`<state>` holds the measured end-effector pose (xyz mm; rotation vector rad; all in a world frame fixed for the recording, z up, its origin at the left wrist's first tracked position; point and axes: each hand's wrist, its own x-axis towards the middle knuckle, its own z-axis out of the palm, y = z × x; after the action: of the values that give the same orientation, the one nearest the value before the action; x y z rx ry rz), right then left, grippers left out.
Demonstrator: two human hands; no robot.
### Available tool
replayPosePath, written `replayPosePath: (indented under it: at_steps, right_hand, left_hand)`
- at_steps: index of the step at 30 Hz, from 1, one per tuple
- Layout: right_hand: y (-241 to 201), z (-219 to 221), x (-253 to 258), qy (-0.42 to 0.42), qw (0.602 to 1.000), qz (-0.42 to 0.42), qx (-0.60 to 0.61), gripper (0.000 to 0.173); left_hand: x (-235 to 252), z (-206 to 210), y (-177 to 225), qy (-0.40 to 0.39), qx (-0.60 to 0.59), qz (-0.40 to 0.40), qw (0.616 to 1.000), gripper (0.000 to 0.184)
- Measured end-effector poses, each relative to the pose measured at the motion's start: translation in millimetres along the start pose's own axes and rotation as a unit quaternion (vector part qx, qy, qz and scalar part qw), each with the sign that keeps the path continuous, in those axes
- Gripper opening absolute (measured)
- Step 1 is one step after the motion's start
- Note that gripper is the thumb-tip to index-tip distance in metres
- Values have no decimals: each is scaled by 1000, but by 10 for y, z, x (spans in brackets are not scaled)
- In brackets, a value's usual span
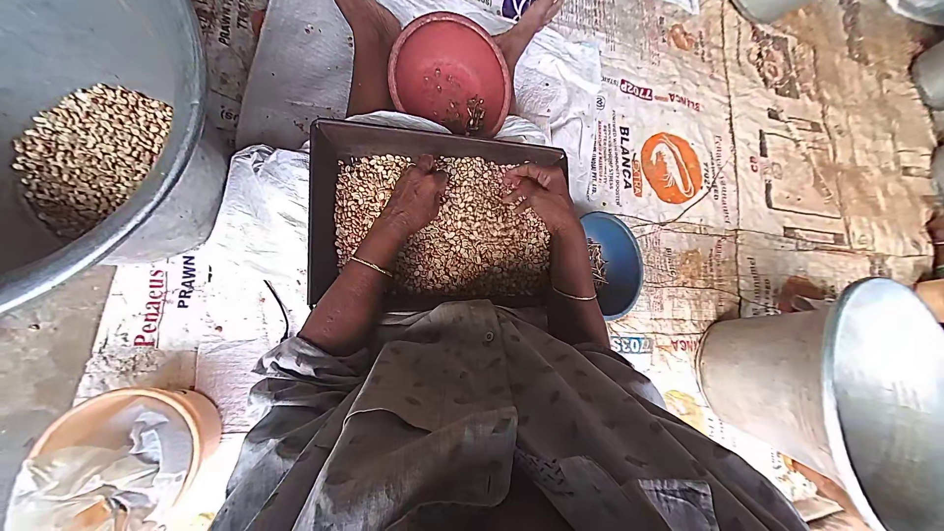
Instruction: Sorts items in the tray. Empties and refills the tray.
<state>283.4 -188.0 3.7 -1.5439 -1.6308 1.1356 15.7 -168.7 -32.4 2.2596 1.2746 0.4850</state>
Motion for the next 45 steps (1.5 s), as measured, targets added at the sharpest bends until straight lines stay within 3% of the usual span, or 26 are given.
replayPosePath:
  at_steps: [2,4,13,15,18,25,30,35,39,45]
  right_hand:
    - [60,-22,-39,76,997,18,-3,25]
    - [71,3,-85,97,995,11,-4,23]
    - [-68,355,-220,-6,973,-37,-229,25]
    - [36,412,-236,17,966,-55,-250,20]
    - [89,427,-258,63,971,-55,-226,15]
    - [32,326,-315,74,981,-18,-178,17]
    - [-133,329,-388,12,998,-6,59,6]
    - [-103,403,-239,-1,993,35,-112,19]
    - [-141,560,-243,8,971,19,-237,18]
    - [-63,504,-312,31,986,29,-160,18]
  left_hand:
    - [5,-2,0,-3,4,-2,1000,21]
    - [12,-4,-4,-4,5,-2,1000,21]
    - [-7,-5,-4,0,1,-8,1000,22]
    - [1,-10,12,-8,2,-8,1000,22]
    - [7,-19,33,-12,5,-13,1000,21]
    - [6,-2,1,-1,3,-1,1000,20]
    - [13,-25,20,-10,10,-5,1000,20]
    - [13,-24,15,-12,8,-5,1000,20]
    - [8,-24,24,-15,13,-12,1000,21]
    - [2,-14,6,-4,11,0,1000,21]
